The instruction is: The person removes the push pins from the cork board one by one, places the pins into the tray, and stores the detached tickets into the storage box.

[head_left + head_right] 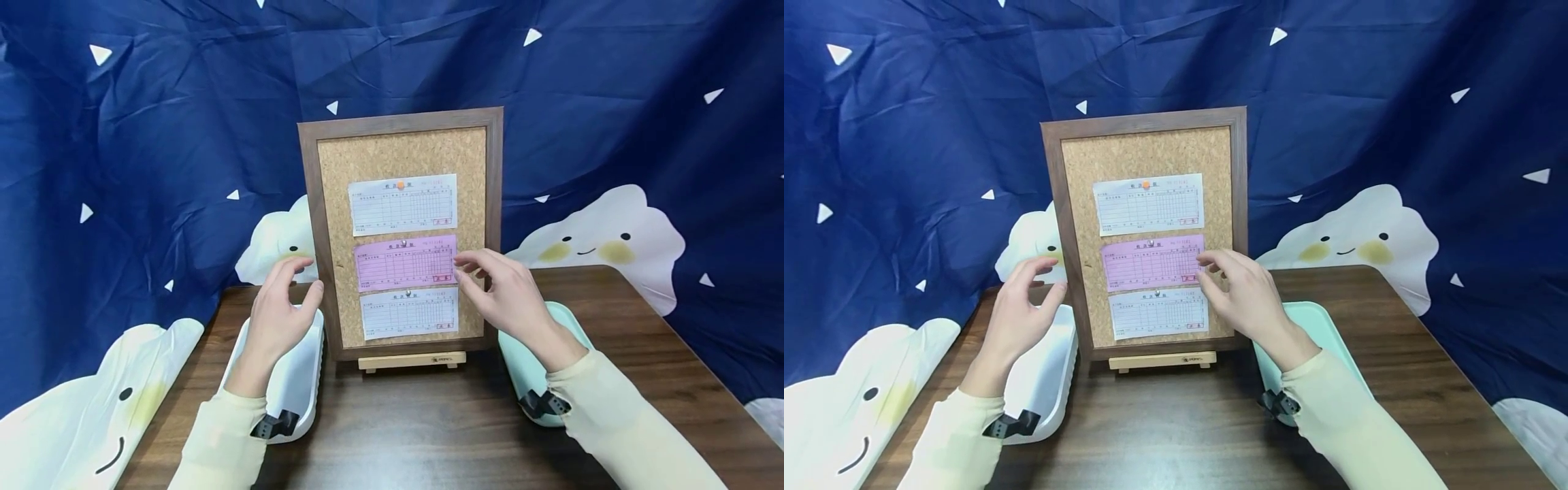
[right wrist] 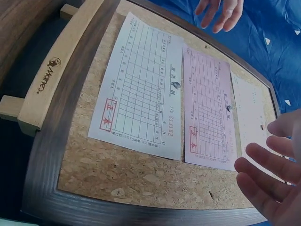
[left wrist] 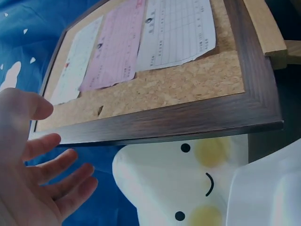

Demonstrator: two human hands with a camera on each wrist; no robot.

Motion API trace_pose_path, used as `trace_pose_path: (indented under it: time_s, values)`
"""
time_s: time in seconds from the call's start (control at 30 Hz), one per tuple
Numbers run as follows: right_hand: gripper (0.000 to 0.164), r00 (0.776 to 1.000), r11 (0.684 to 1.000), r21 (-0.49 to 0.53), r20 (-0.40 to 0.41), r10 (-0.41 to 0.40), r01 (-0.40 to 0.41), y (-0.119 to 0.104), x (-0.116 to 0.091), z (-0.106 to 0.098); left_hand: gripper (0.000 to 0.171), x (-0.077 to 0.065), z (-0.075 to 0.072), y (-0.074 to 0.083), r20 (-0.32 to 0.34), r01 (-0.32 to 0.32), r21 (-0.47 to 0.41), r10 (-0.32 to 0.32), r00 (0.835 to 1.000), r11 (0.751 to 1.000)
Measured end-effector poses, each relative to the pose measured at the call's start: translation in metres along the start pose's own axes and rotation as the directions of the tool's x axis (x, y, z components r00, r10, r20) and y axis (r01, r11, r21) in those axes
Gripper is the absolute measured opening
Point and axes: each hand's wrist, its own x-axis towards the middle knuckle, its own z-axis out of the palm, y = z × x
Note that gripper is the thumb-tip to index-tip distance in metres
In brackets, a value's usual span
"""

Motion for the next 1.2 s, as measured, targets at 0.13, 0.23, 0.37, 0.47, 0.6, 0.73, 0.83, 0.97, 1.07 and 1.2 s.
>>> trace_pose_path:
  time_s: [0.13, 0.23, 0.37, 0.47, 0.6, 0.73, 0.83, 0.97, 1.07, 1.2]
  values:
    - [0.017, 1.0, 1.0, 0.002, -0.011, -0.006, 0.006, 0.001, 0.006, 0.001, 0.046, 0.006, 0.0, 0.0, 0.026, 0.003, -0.049, -0.001, 1.0, 0.999]
    - [0.017, 1.0, 1.0, 0.019, -0.013, 0.007, -0.007, 0.001, 0.012, 0.002, 0.052, 0.012, -0.001, 0.0, 0.074, 0.024, -0.081, -0.018, 0.997, 0.996]
    - [0.019, 0.999, 0.998, 0.046, -0.004, 0.035, -0.035, 0.001, 0.019, 0.005, 0.056, 0.02, -0.002, 0.002, 0.12, 0.064, -0.129, -0.049, 0.992, 0.99]
    - [0.019, 0.999, 0.997, 0.059, 0.0, 0.051, -0.051, 0.001, 0.023, 0.007, 0.058, 0.026, -0.003, 0.004, 0.15, 0.085, -0.16, -0.061, 0.987, 0.983]
    - [0.018, 0.999, 0.997, 0.06, -0.006, 0.043, -0.042, 0.002, 0.027, 0.009, 0.06, 0.034, -0.005, 0.006, 0.191, 0.092, -0.186, -0.056, 0.98, 0.978]
    - [0.016, 1.0, 0.998, 0.052, -0.025, 0.019, -0.017, 0.003, 0.032, 0.009, 0.06, 0.042, -0.005, 0.007, 0.201, 0.09, -0.197, -0.05, 0.978, 0.976]
    - [0.017, 0.999, 0.999, 0.053, -0.031, 0.011, -0.009, 0.004, 0.037, 0.011, 0.058, 0.048, -0.004, 0.006, 0.197, 0.091, -0.211, -0.049, 0.979, 0.973]
    - [0.018, 1.0, 0.999, 0.039, 0.0, 0.021, -0.021, 0.005, 0.044, 0.013, 0.056, 0.055, -0.002, 0.005, 0.195, 0.098, -0.261, -0.047, 0.98, 0.96]
    - [0.018, 0.999, 0.999, 0.029, 0.022, 0.029, -0.03, 0.005, 0.05, 0.015, 0.055, 0.06, -0.001, 0.004, 0.191, 0.1, -0.294, -0.044, 0.981, 0.951]
    - [0.017, 1.0, 0.999, 0.036, 0.018, 0.025, -0.025, 0.003, 0.057, 0.017, 0.054, 0.063, 0.001, 0.003, 0.182, 0.094, -0.313, -0.037, 0.983, 0.945]
